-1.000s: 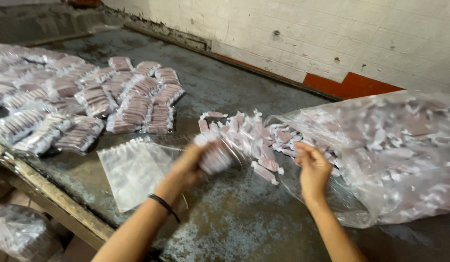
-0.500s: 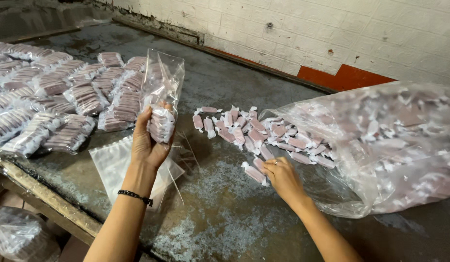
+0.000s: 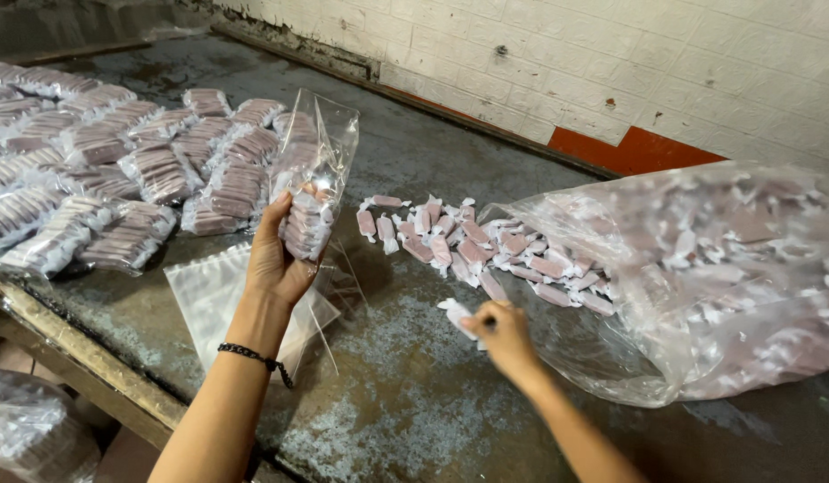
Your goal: The person gathers wrapped candy pieces from a large pile, organizes them into smaller groups, and places them into clear plastic bags by hand.
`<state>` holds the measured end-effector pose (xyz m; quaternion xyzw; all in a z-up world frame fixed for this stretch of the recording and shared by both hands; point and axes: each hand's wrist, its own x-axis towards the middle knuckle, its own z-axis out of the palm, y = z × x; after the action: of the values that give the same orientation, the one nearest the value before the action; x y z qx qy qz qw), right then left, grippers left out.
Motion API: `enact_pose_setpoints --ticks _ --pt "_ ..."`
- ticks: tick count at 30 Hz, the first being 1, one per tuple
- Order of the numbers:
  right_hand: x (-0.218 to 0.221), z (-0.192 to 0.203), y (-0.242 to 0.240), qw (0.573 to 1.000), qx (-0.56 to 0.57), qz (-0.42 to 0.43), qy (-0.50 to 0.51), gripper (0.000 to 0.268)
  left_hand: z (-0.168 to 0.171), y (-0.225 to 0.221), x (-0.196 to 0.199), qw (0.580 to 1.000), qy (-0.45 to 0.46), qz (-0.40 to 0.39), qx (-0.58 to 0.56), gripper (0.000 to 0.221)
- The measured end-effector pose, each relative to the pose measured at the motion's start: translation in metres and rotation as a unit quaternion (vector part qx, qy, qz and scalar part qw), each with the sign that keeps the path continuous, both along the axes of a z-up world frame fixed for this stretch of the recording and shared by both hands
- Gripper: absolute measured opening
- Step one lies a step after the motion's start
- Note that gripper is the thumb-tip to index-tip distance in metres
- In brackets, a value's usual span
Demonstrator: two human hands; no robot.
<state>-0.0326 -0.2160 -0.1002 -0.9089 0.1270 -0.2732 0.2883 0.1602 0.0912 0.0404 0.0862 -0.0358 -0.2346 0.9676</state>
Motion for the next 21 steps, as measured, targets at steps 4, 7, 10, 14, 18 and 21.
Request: enact_pose_setpoints --ticks 4,7,10,14,18,21 --pt "-0.012 0.040 0.041 0.994 0.079 -0.016 0.074 0.028 0.006 0.001 -0.006 1.000 0.001 0.001 0.014 0.028" --pt "-0.019 0.056 0.044 0.985 0.081 0.010 0.150 0.053 0.005 0.001 -0.005 1.000 -0.003 0.007 0.019 0.028" --pt "-0.002 0.054 0.009 0.988 -0.120 0.029 0.090 0.021 0.004 -0.002 0.002 1.000 -0.012 0.010 0.020 0.027" --pt "0.022 0.018 -0.055 0.994 -0.101 0.041 0.012 0.025 -0.006 -0.001 0.006 0.998 -0.034 0.002 0.044 0.028" --pt "-0.003 0.072 -0.014 0.985 -0.035 0.164 0.033 0.035 -0.008 0.000 0.013 0.998 -0.042 0.006 0.046 0.027" --pt "0.001 0.064 -0.021 0.975 0.019 0.199 0.099 0.034 -0.006 0.002 0.013 0.999 -0.041 0.007 0.031 0.028"
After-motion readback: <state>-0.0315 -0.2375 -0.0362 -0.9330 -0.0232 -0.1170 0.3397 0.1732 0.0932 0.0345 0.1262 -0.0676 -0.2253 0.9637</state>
